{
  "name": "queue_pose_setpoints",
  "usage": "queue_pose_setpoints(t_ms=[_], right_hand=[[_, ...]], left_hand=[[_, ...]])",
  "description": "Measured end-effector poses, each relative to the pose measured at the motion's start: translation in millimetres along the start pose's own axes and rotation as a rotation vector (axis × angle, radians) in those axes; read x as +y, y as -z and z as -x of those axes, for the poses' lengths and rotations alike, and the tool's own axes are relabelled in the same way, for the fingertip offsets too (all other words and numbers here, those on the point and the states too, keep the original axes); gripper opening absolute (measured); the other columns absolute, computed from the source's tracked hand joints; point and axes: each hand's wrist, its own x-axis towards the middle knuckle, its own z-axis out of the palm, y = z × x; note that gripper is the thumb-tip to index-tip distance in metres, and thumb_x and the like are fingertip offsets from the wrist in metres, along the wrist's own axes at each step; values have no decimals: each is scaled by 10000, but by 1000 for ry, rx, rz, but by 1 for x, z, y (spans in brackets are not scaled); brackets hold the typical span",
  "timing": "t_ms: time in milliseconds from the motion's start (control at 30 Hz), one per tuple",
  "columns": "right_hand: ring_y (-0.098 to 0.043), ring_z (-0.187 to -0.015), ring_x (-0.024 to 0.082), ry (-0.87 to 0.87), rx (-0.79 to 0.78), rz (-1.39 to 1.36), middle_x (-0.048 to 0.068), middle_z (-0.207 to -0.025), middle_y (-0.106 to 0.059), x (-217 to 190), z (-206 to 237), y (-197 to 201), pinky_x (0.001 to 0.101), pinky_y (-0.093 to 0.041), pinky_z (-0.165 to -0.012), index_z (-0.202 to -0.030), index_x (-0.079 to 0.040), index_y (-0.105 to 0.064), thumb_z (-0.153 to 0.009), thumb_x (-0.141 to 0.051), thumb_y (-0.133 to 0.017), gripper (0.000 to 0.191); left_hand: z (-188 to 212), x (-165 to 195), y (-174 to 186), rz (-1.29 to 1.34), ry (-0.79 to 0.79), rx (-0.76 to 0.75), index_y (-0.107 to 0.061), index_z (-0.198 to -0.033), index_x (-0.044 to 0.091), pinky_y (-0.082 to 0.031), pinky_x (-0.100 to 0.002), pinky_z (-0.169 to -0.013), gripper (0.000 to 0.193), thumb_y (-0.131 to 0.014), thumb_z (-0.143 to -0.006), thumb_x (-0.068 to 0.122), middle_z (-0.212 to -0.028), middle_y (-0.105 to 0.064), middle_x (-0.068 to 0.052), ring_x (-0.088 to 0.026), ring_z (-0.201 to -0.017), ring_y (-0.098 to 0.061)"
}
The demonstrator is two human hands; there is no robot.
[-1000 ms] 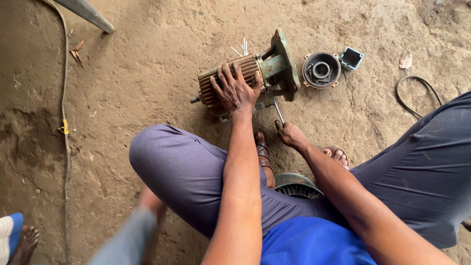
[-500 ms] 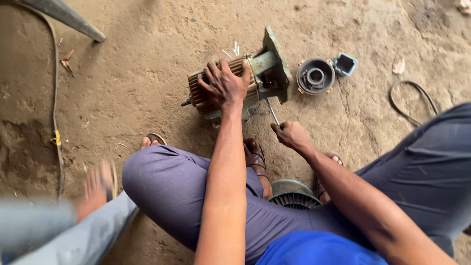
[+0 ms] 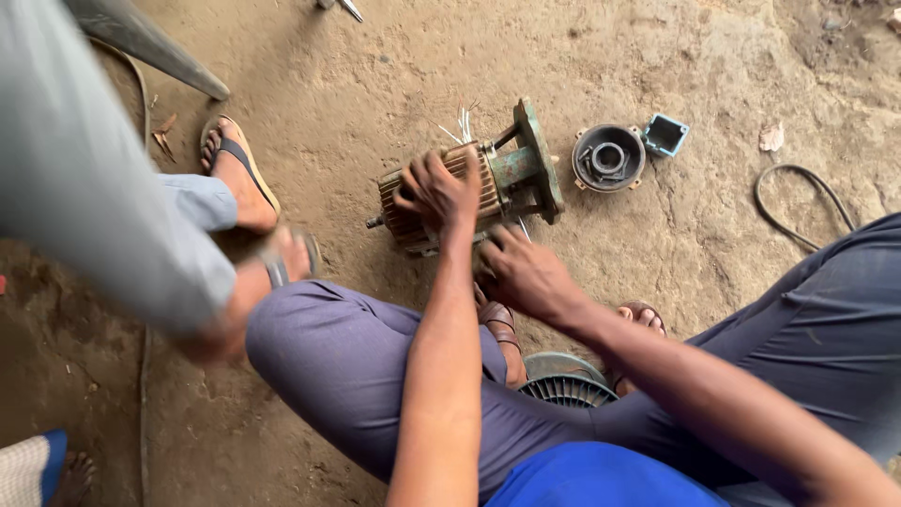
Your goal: The person sits on the ground and uses a wrench to loosen and remove bolts from an electric motor, repositioning the motor to reach different fasteners. They then pull the motor's end cover and fan housing free and set the separated parts on the ground.
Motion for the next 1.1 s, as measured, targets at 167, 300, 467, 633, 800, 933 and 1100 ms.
queue_pose_setpoints(t_ms=[167, 300, 467, 633, 800, 933, 1100], right_hand=[[-588, -916, 268, 383, 513, -87, 94, -1006, -651, -12, -41, 122, 391, -527, -695, -886, -85, -671, -888, -190, -837, 196], [-560, -926, 218, 524, 775, 28, 41, -965, -670, -27, -50, 171, 378, -497, -696, -814, -145, -681, -878, -173, -834, 168], [-554, -963, 223, 629, 838, 4, -17, -959, -676, -26, -36, 190, 408, -520, -758, -855, -156, -720, -877, -267, -818, 150], [-560, -956, 208, 669, 798, -21, -51, -944, -686, -21, -25, 192, 412, -517, -762, -882, -165, -745, -879, -343, -828, 196], [-526, -886, 196, 627, 874, -56, -53, -893, -621, -26, -26, 190, 408, -504, -741, -855, -196, -717, -895, -258, -846, 148], [-476, -824, 200, 605, 843, -19, -12, -942, -718, -25, -29, 192, 395, -494, -693, -815, -169, -695, -878, -280, -852, 202], [-639, -819, 262, 484, 874, -56, 96, -930, -726, -25, -31, 191, 467, -551, -719, -842, -95, -698, -867, -197, -751, 118]], left_hand=[[-65, 66, 91, 1354, 1, -517, -746, -1077, 33, -565, -350, -805, 327, -773, -924, 322, -1011, -762, -100, -203, -912, -701], [-57, 91, 213, 1679, -481, -1104, -757, -1089, 16, -536, -292, -803, 262, -797, -919, 210, -976, -731, -73, -138, -902, -683], [-46, 114, 305, 1322, -1029, -1110, -750, -1074, 44, -528, -237, -749, 458, -979, -696, 164, -952, -681, -17, -93, -855, -667], [-35, 129, 317, 1241, -1047, -1050, -772, -1087, 97, -526, -224, -706, 441, -971, -720, 242, -980, -707, -11, -77, -815, -637], [-30, 122, 318, 1249, -805, -1148, -822, -1006, 126, -496, -234, -663, 343, -886, -714, 294, -845, -603, 41, -86, -800, -622], [-28, 128, 318, 1325, -1049, -839, -768, -872, 147, -492, -241, -712, 221, -901, -725, 244, -810, -554, 18, -91, -809, -588], [-36, 128, 317, 1163, -997, -952, -796, -1034, 100, -513, -247, -718, 263, -870, -801, 200, -911, -621, -7, -100, -868, -620]])
